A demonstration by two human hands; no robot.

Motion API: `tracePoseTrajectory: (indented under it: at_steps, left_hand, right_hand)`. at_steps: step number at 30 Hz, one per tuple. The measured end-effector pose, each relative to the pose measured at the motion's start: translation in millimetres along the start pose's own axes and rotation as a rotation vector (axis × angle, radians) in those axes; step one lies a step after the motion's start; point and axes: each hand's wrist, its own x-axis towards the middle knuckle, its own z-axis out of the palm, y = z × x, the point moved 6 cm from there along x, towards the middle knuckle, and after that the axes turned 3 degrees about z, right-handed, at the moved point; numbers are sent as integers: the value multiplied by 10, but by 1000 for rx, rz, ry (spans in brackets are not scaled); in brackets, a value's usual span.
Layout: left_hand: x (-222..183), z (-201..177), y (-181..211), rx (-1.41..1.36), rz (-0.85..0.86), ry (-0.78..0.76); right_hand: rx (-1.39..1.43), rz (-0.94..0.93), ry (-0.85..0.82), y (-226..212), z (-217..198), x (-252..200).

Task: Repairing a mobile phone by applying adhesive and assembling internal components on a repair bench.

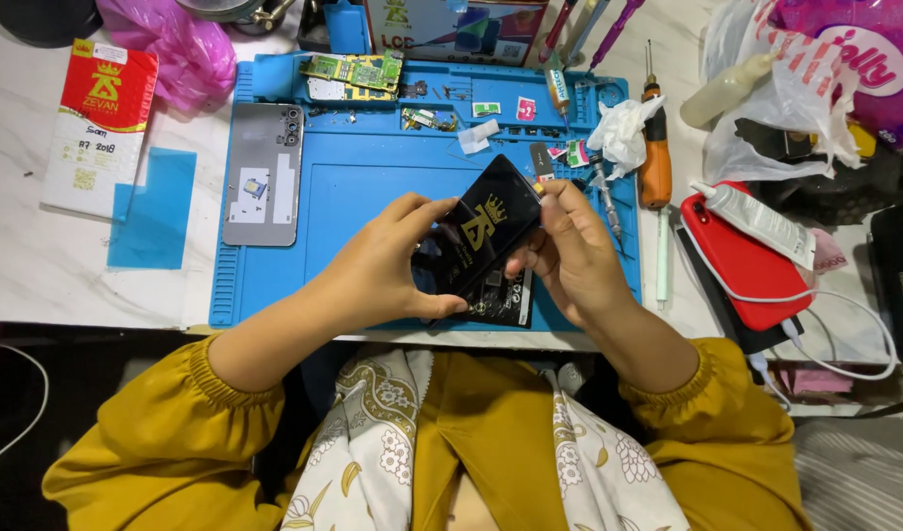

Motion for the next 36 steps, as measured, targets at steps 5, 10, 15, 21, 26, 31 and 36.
tracePoseTrajectory:
  at_steps: [5, 10, 15, 21, 26, 31, 36]
  left_hand:
    - [-36, -13, -92, -121, 50, 135]
    - [-115, -8, -281, -234, 53, 247]
    - [-180, 31, -356, -434, -9, 272]
    - [-217, 45, -368, -438, -16, 277]
    - [-244, 67, -326, -447, 10, 311]
    - [-260, 117, -339, -480, 28, 344]
    - [-271, 192, -412, -686, -6, 366]
  right_hand:
    - [-5, -17, -69, -53, 140, 44]
    - [-285, -117, -261, -116, 348, 60]
    - [-262, -127, -364, -14, 480, 89]
    - [-210, -104, -400, 48, 456, 183]
    - [-167, -116, -405, 134, 433, 196]
    - [-187, -182, -415, 272, 416, 238]
    - [-164, -153, -455, 178, 503, 217]
